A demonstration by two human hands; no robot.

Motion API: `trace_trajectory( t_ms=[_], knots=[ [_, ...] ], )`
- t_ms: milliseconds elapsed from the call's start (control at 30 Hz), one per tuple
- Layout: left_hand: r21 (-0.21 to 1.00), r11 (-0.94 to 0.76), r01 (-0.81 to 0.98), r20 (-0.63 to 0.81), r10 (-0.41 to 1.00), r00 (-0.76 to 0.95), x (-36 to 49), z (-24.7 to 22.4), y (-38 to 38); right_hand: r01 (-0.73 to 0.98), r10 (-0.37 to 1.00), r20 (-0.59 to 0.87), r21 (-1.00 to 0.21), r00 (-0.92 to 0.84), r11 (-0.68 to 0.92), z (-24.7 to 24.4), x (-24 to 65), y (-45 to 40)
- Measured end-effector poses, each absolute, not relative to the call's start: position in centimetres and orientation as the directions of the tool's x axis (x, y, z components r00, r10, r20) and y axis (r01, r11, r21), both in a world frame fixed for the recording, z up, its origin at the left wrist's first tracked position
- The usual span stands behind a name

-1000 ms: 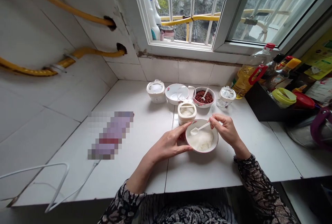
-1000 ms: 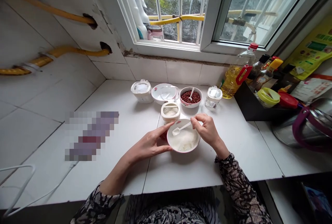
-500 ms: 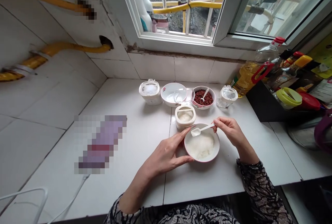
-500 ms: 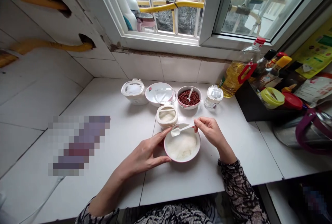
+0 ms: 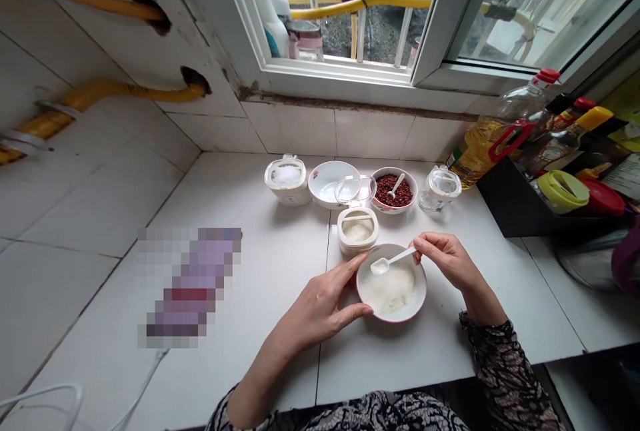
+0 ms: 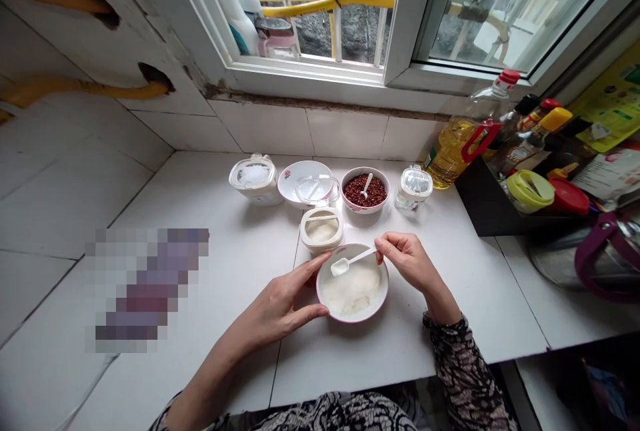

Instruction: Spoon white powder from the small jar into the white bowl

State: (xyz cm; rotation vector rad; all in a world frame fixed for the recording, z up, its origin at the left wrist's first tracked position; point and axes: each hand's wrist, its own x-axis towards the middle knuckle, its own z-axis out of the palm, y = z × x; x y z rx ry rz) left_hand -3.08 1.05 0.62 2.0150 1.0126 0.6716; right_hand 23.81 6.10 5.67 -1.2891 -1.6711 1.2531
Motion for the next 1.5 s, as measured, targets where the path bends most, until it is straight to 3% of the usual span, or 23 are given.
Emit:
trace_trajectory(
  t_ms=[133, 267, 433, 600, 700, 767, 967, 1333, 1500],
  knots=[
    [0.847, -0.326, 0.42, 0.067, 0.849, 0.524, -3.0, 0.8, 1.0, 0.246, 0.964, -0.031, -0.969, -0.264, 0.037, 5.8, 23.7, 6.3],
    [0.846, -0.319, 0.427, 0.061, 0.854, 0.517, -2.9, 0.7, 1.1, 0.19, 0.99, 0.061, -0.978, -0.13, 0.086, 5.5, 22.8, 6.2],
    [0.852, -0.308, 0.424, 0.047, 0.851, 0.524, -3.0, 0.6, 1.0, 0.324, 0.97, 0.237, -0.915, -0.046, 0.239, 5.0, 21.6, 5.6],
    [0.858, -0.296, 0.42, 0.038, 0.852, 0.523, -2.9, 0.7, 1.1, 0.549, 0.805, 0.569, -0.624, -0.169, 0.556, 4.6, 21.0, 5.6],
    [0.854, -0.31, 0.418, 0.052, 0.85, 0.524, -2.9, 0.6, 1.1, 0.605, 0.683, 0.664, -0.419, -0.304, 0.677, 4.6, 20.9, 5.8],
    [0.852, -0.31, 0.422, 0.05, 0.85, 0.524, -2.9, 0.5, 1.1, 0.61, 0.641, 0.702, -0.371, -0.31, 0.7, 4.8, 20.9, 5.7],
    [0.846, -0.306, 0.437, 0.041, 0.854, 0.519, -2.9, 0.6, 1.1, 0.634, 0.685, 0.694, -0.433, -0.22, 0.642, 5.0, 21.4, 5.6],
    [0.843, -0.327, 0.428, 0.064, 0.85, 0.523, -2.9, 0.5, 1.2, 0.559, 0.627, 0.705, -0.388, -0.333, 0.733, 4.2, 19.9, 5.3],
    [0.846, -0.31, 0.434, 0.041, 0.849, 0.526, -2.9, 0.6, 1.2, 0.541, 0.684, 0.692, -0.494, -0.229, 0.681, 4.7, 20.5, 5.3]
  ],
)
